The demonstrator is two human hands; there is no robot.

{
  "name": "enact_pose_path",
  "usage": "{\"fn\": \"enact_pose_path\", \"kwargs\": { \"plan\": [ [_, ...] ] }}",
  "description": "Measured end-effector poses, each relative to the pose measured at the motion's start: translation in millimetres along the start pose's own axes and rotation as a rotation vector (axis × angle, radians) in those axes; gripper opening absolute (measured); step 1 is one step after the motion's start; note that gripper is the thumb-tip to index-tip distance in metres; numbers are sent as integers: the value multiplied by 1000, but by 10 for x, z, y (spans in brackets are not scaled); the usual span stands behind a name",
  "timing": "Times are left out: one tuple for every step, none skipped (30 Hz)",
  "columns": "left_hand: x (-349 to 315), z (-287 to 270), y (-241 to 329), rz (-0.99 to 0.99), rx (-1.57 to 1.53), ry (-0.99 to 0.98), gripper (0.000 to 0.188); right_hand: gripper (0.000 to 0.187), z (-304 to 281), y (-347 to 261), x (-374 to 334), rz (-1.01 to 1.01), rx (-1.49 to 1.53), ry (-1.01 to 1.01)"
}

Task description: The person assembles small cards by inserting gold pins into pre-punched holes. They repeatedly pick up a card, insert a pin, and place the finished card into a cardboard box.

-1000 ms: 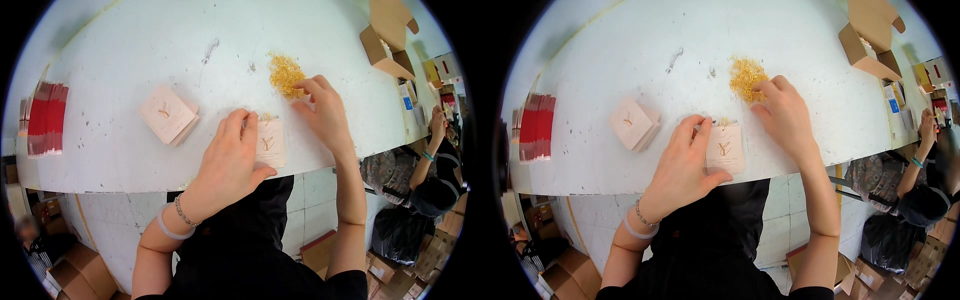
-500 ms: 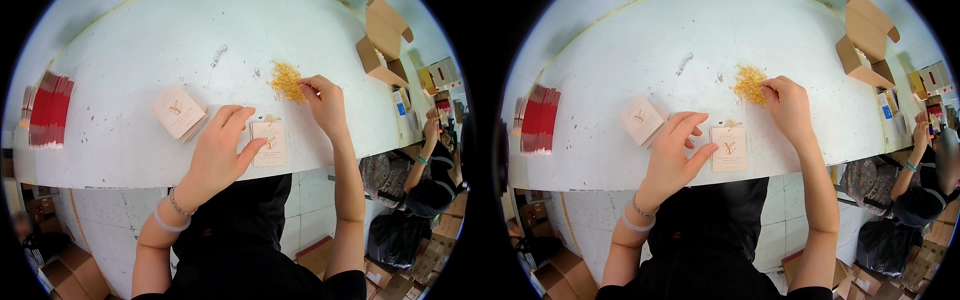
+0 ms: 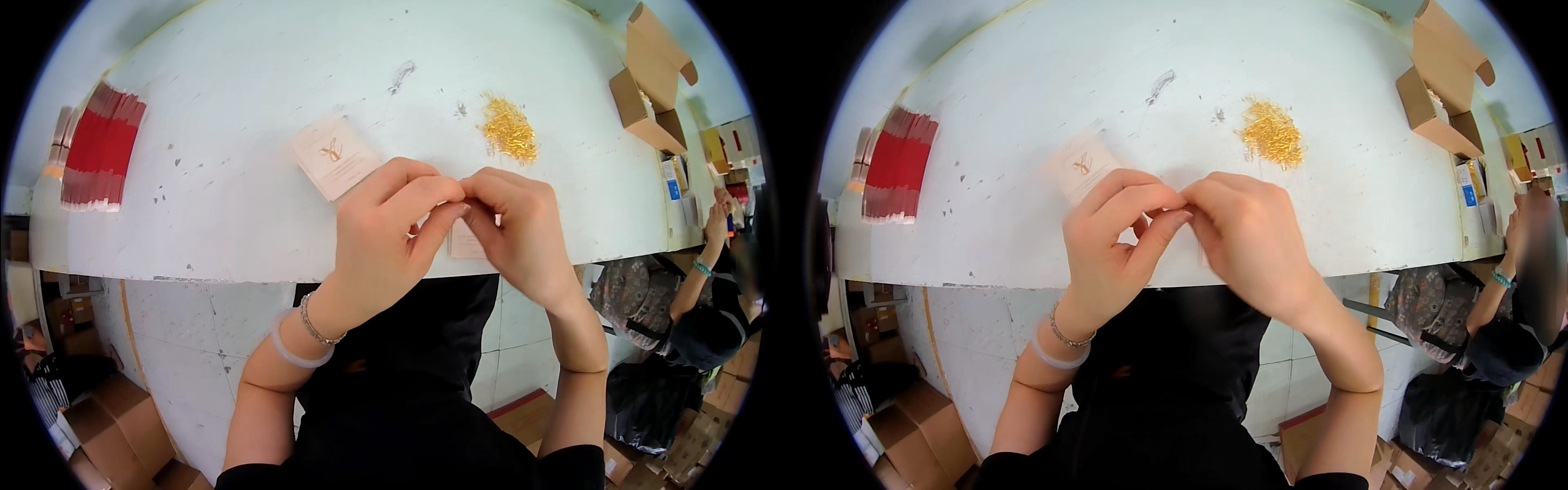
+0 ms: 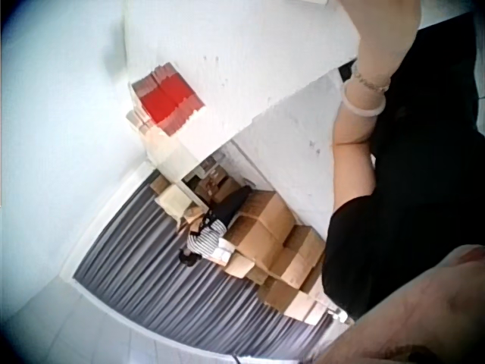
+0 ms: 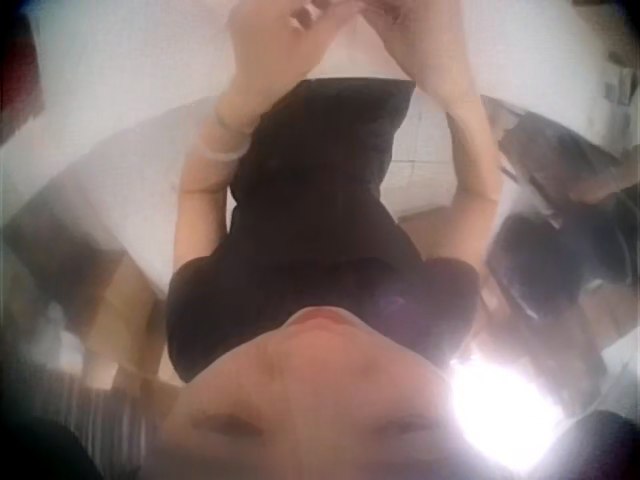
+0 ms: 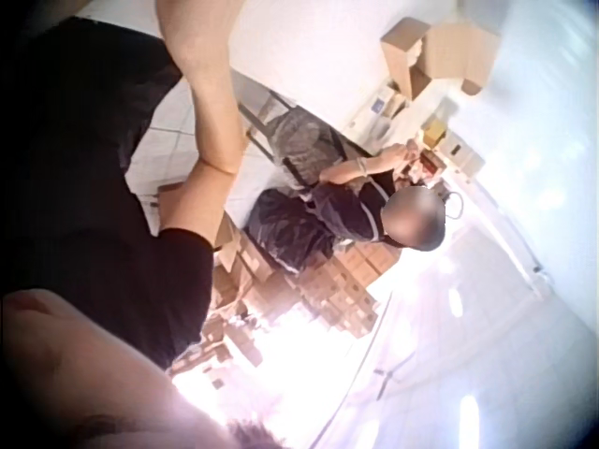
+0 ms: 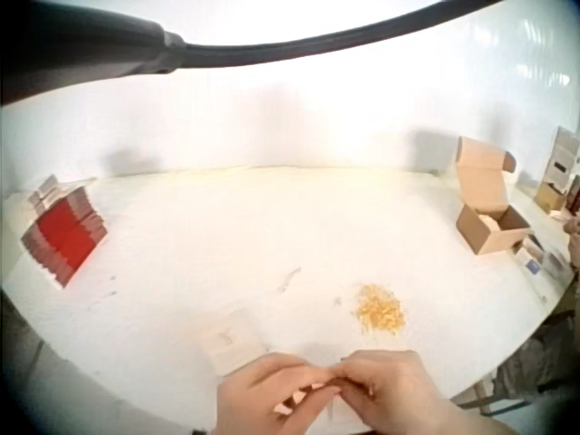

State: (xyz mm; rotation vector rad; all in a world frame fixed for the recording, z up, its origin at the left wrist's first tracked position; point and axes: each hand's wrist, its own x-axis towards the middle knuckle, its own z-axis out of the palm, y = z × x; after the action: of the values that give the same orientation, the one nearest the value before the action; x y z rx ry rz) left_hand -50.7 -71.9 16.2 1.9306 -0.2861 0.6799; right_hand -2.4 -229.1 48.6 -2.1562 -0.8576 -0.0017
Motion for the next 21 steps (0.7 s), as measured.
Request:
{"fn": "enact_pose_path", "kwargs": {
  "plan": [
    [-27,-41,-8,14,24,11,9,3,29,-53,2,-101,-95,1],
    [-52,-79,-23,30,44,24,8,2,37,-102,8,-115,-96,-18],
    [-77,-122,-34,46,64,37,8,1,44,-147,15,-129,-96,-36],
    [-102,-185,-27,-18,33,9,8,1,62,-174,14,-144,-96,-55],
    [-119,-247,-2,-79,-1,-15,7,2,63,-182,8,-45,41,-79],
    [-139,-290,16,-140,-34,-39,7,4,62,-183,0,54,177,-103],
    [-164,-309,24,-170,-93,-35,7,7,65,-187,-5,152,315,-127],
    [-191,-322,28,-199,-153,-29,6,8,64,-203,0,246,437,-162],
    [-209,-332,24,-229,-212,-23,6,10,57,-223,8,339,559,-197],
    [-215,-341,14,-158,-170,-23,6,12,56,-235,14,434,680,-232],
    [-213,-348,10,-87,-130,-26,6,14,44,-215,12,484,811,-283],
    [-210,-354,5,-17,-90,-28,5,15,26,-167,7,534,942,-334],
    [-206,-368,-4,13,-91,-25,5,17,19,-138,1,584,1073,-385],
    [-206,-379,-20,41,-90,-23,5,17,41,-133,-7,588,1091,-386],
    [-209,-384,-33,70,-90,-20,5,18,73,-143,-17,592,1108,-387],
    [-222,-381,-45,36,-121,-24,6,18,92,-157,-30,596,1125,-387],
    [-239,-389,-57,2,-145,-26,6,18,98,-180,-40,574,1085,-376],
    [-250,-393,-63,-31,-170,-28,6,19,95,-210,-53,552,1045,-365],
    [-251,-397,-65,-37,-181,-33,6,20,97,-230,-62,531,1006,-354],
    [-249,-393,-65,-42,-195,-41,6,19,101,-237,-75,528,1001,-340],
    [-246,-388,-63,-47,-210,-50,6,19,107,-239,-87,525,996,-326]
  ]
}}
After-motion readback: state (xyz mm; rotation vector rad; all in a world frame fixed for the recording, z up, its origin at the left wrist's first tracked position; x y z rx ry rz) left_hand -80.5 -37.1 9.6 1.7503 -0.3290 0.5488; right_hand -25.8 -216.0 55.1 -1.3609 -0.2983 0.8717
